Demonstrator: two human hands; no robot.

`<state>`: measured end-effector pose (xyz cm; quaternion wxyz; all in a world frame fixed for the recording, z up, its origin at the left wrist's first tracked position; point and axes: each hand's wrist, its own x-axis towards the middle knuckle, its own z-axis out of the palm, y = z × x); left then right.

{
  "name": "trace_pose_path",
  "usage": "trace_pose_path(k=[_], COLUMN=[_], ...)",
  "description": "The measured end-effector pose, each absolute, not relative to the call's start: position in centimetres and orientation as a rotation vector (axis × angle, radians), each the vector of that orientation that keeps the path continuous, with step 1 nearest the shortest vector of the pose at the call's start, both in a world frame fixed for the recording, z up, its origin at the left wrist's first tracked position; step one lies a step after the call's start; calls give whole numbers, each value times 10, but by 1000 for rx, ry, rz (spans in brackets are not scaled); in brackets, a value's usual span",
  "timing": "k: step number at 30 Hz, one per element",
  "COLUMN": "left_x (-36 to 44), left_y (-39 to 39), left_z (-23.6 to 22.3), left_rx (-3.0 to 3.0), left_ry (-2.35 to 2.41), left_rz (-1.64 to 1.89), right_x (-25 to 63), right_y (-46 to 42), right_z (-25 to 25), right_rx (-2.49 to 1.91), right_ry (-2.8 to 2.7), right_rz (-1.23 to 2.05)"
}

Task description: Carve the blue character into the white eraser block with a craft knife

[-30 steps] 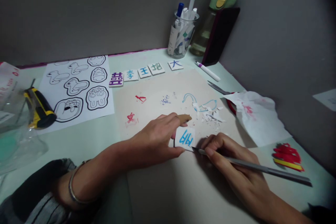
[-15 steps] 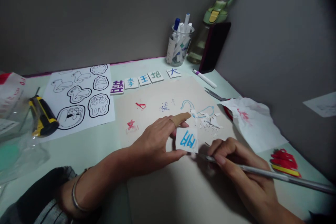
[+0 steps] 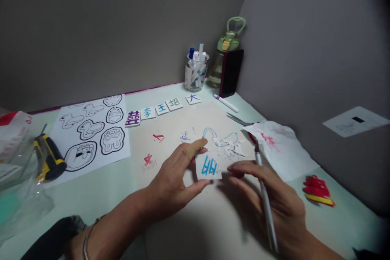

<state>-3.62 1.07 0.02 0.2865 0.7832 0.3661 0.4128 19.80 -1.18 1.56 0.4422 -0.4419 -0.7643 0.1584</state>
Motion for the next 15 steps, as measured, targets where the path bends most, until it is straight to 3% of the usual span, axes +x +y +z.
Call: trace_pose_path(k=[15], left_x=[-29], left_y=[11], left_z=[-3], left_rx=[2285], left_ry=[905], left_rz=[1064], right_x=[190], right_y=[-10], right_z=[14], right_rx=[-1008], right_ry=[-2053], right_rz=[300])
